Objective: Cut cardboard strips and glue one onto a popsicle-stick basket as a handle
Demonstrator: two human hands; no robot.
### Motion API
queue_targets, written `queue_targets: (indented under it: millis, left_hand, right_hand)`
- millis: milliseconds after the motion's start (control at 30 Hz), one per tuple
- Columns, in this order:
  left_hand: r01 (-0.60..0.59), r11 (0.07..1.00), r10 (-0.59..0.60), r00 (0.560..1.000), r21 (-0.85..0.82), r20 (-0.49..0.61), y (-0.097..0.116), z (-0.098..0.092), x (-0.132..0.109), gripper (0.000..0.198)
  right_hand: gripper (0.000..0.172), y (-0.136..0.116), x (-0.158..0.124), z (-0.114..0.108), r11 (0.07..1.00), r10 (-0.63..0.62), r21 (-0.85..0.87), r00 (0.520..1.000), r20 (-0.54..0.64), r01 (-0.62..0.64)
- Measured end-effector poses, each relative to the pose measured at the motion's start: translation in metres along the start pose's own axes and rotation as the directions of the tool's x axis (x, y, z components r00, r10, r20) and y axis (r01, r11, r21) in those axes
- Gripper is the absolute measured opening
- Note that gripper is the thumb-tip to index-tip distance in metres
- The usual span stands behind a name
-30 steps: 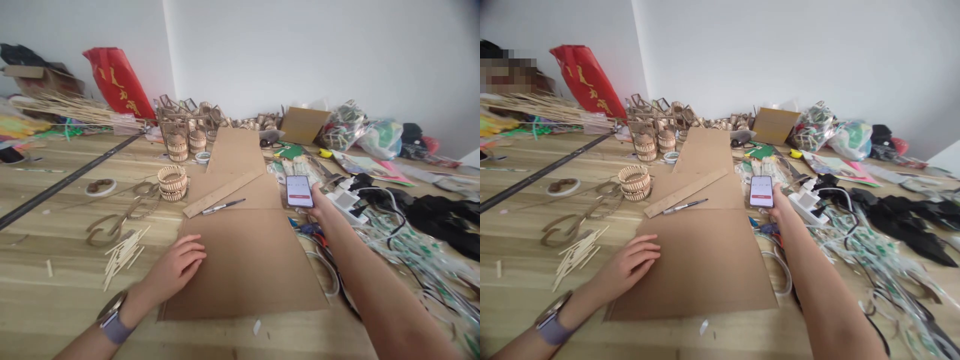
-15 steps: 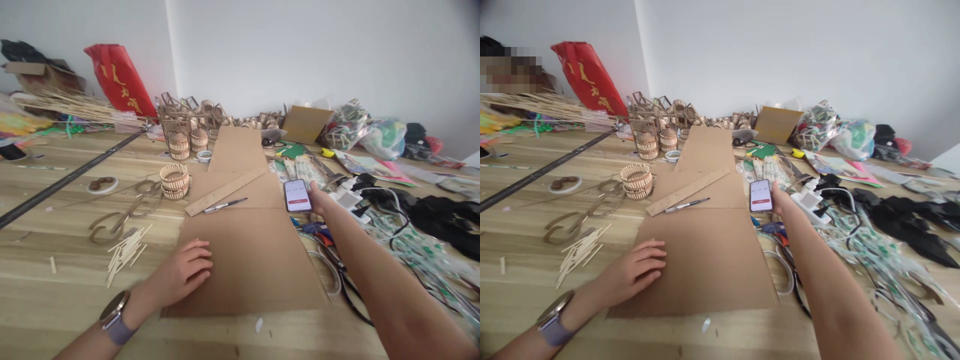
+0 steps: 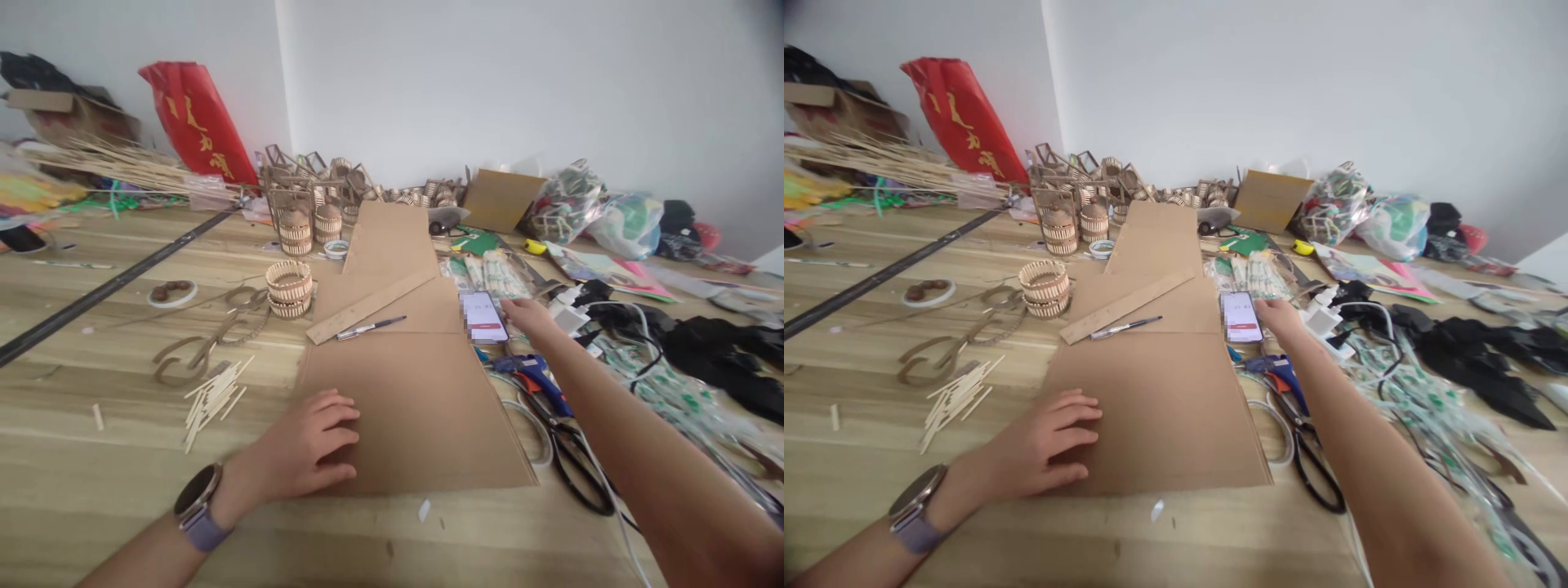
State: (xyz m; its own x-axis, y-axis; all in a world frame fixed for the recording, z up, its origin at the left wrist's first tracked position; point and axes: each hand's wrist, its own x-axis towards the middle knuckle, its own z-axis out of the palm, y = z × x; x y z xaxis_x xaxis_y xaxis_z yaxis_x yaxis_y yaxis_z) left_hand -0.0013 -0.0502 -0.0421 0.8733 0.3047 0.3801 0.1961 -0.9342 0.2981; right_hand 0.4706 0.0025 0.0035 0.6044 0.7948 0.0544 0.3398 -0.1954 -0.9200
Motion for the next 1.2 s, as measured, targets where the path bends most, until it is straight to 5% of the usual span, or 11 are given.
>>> queue_targets:
  millis: [167,367,467,567,733,867,1067,1200]
  left_hand:
    - [-0.051,0.999,0.052,0.997,-0.019,0.048,0.007,-0.001,0.001,0.042]
    - [-0.064,0.998,0.067,0.987,-0.028,0.149,0.014,-0.003,0.001,0.056]
    - [-0.056,0.998,0.059,0.984,-0.024,0.169,0.015,-0.002,0.001,0.052]
    - [-0.046,0.999,0.05,0.985,-0.029,0.164,0.014,-0.002,0.001,0.048]
    - [-0.049,0.999,0.049,0.983,-0.001,0.178,0.014,0.0,0.002,0.049]
    - [-0.038,0.999,0.04,0.986,-0.017,0.162,0.014,0.003,0.001,0.043]
    - [-0.012,0.999,0.017,0.989,-0.031,0.148,0.01,0.004,-0.002,0.04]
    - [-0.018,1.0,0.018,0.99,0.001,0.143,0.009,0.003,-0.004,0.042]
  right_hand:
    - [0.024,-0.015,-0.03,0.022,0.857,-0.216,-0.444,0.965,0.149,0.26]
    - [0.021,-0.037,-0.074,0.073,0.517,-0.429,-0.532,0.74,0.518,0.671]
    - [0.024,-0.05,-0.095,0.103,0.336,-0.435,-0.546,0.64,0.633,0.768]
    - [0.02,-0.06,-0.111,0.134,0.184,-0.412,-0.581,0.599,0.687,0.793]
    - [0.024,-0.066,-0.117,0.166,0.057,-0.373,-0.613,0.586,0.719,0.788]
    - [0.026,-0.068,-0.121,0.165,0.059,-0.368,-0.623,0.597,0.713,0.78]
    - [0.028,-0.064,-0.143,0.118,0.172,-0.408,-0.624,0.632,0.659,0.762]
    - [0.031,-0.046,-0.135,0.062,0.287,-0.419,-0.705,0.747,0.517,0.649]
